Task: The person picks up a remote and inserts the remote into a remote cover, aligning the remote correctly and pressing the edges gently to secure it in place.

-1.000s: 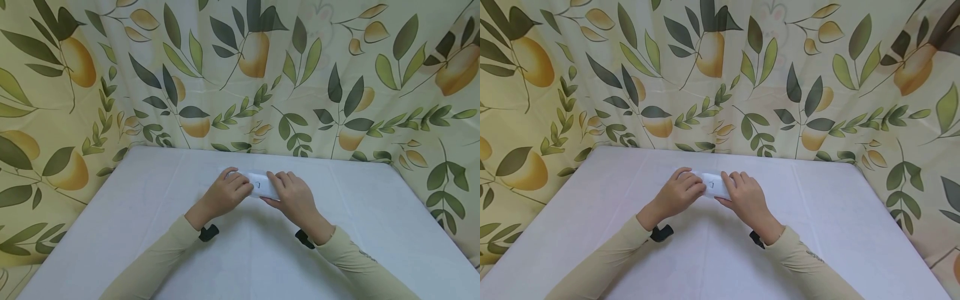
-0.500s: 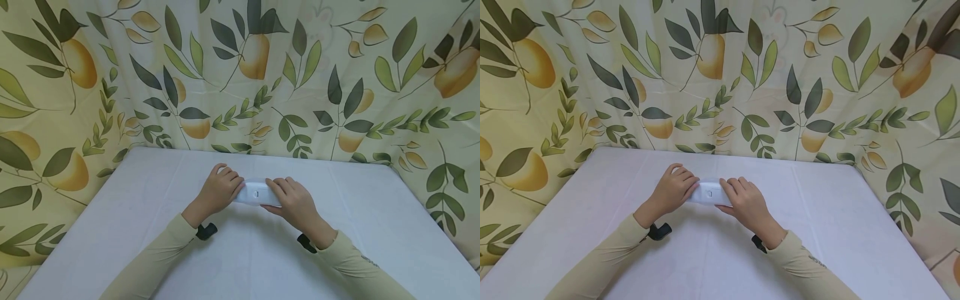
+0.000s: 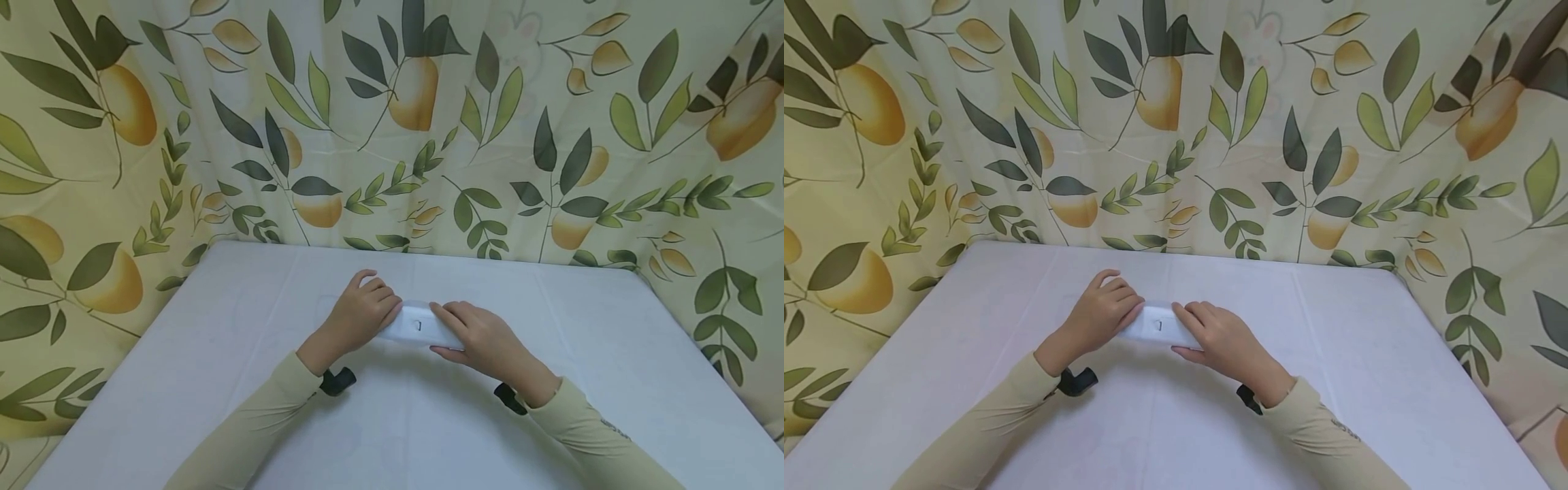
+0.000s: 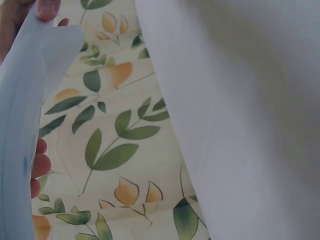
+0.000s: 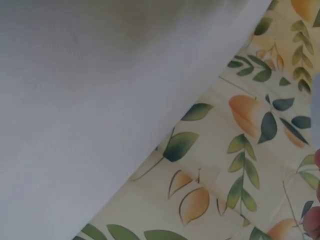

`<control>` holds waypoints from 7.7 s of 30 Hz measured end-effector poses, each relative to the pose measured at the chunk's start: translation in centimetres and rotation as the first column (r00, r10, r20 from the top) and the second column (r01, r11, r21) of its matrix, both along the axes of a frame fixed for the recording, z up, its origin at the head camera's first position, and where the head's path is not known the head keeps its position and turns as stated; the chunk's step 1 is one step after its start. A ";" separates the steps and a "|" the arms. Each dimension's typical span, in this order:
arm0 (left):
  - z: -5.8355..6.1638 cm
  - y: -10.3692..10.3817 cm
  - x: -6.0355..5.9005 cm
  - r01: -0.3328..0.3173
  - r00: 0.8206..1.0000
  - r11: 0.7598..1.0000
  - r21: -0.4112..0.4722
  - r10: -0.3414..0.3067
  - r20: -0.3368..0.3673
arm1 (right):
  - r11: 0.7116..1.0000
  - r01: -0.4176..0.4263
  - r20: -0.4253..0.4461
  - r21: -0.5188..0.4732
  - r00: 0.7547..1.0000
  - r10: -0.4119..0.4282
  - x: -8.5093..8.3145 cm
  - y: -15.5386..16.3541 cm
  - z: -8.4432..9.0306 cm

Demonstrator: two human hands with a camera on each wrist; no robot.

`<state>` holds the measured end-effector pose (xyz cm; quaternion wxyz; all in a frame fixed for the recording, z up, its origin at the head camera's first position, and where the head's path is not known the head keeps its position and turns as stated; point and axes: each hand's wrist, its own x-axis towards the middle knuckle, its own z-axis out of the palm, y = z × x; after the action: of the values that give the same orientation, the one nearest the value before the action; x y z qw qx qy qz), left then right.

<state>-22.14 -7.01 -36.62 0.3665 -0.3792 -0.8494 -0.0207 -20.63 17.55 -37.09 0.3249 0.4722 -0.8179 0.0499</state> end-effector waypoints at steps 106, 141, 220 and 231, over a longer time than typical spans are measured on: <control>1.3 -1.1 0.5 -0.055 0.993 0.991 -0.124 0.068 0.097 | 0.982 0.164 0.025 0.096 0.986 -0.167 -0.4 1.5 2.2; 1.0 2.7 1.2 -0.208 0.943 0.960 0.190 0.248 -0.223 | 0.941 0.282 0.120 -0.187 0.957 -0.263 0.6 -1.0 3.1; 1.9 2.3 2.4 0.243 0.969 0.947 0.209 -0.226 -0.101 | 0.992 -0.009 0.112 -0.124 0.993 0.023 0.9 -1.2 1.2; 1.7 2.3 1.9 0.133 0.991 0.952 0.274 -0.118 -0.069 | 0.984 0.027 0.134 -0.176 0.991 -0.004 0.1 -1.7 1.2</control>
<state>-20.27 -4.67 -34.91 0.4360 -0.3777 -0.8024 -0.1532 -20.51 15.88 -35.93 0.3107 0.4307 -0.8337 0.1513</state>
